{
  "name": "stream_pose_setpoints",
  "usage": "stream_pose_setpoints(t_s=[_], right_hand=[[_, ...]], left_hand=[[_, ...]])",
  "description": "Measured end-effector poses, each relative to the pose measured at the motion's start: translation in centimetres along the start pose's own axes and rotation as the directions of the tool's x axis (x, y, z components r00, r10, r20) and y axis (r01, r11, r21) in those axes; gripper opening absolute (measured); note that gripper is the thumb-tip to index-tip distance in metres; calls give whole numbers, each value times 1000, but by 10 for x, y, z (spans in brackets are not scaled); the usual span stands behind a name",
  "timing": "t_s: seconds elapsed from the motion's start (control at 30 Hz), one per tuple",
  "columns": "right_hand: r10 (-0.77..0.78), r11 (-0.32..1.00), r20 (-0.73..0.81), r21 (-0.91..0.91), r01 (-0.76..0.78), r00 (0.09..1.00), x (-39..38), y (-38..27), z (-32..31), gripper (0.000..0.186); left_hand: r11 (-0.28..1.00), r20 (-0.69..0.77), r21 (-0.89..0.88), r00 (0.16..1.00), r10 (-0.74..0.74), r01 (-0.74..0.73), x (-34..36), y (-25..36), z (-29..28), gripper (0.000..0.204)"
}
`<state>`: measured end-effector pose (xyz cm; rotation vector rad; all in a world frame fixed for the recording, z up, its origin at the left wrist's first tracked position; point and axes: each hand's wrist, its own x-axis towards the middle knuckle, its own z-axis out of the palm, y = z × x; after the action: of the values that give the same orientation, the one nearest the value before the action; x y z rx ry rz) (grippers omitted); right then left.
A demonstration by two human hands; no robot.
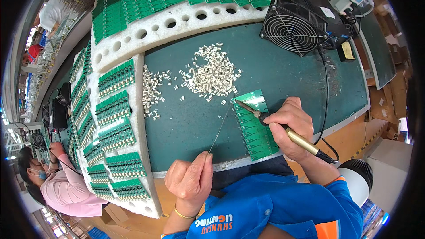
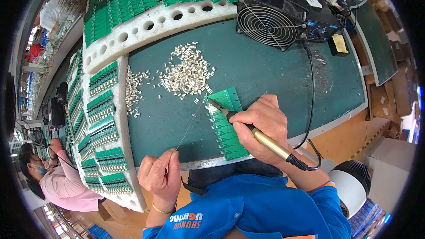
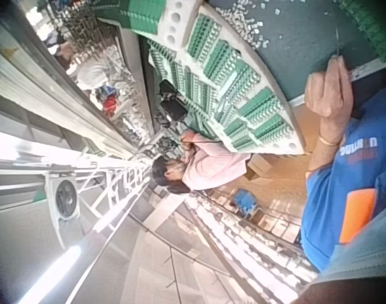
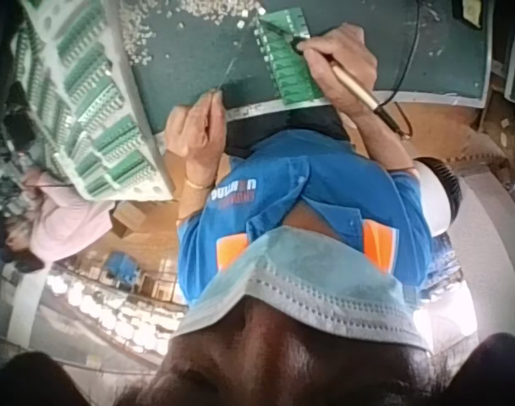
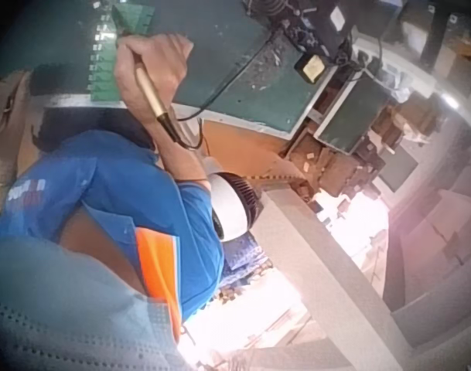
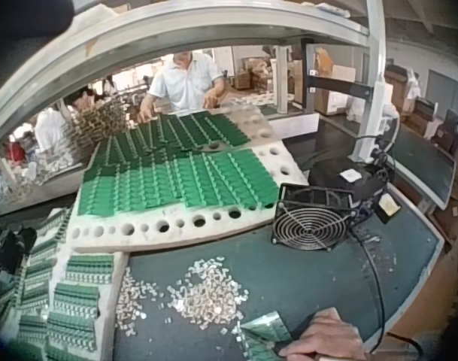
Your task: The person picks up a circuit board and solders electronic components onto it using a soldering iron and solder wire.
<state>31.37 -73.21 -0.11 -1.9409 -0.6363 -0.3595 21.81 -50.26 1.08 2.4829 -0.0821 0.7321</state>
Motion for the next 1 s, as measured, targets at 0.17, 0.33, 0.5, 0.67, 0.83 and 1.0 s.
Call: stream_pose_setpoints(t_s=[0.17, 0.33, 0.5, 0.67, 0.83, 1.0], right_hand=[[-2, 1000, 9, -5, 2, 1000, -1, 1, 0, 10], [-33, 999, 22, -40, 34, 999, -1, 2, 0, 11], [-47, 998, 17, -38, 48, 999, -1, 1, 1, 12], [-55, 998, 24, -40, 56, 998, 0, 1, 0, 14], [-60, 997, 26, -46, 61, 998, 0, 2, 1, 14], [-75, 996, 24, -52, 76, 997, 0, 2, 1, 14]], left_hand=[[1000, 0, 4, 1000, 8, -8, 0, 0, 0, 22], [1000, 0, 3, 1000, 15, -15, 0, 0, 0, 22], [1000, 4, 7, 1000, 12, -12, 0, 0, -1, 22], [1000, 30, 4, 999, -14, 14, -1, 1, -2, 19], [999, -22, 7, 999, 44, -44, 1, -2, 4, 22], [999, -10, 25, 999, 45, -45, 1, 0, 2, 22]])
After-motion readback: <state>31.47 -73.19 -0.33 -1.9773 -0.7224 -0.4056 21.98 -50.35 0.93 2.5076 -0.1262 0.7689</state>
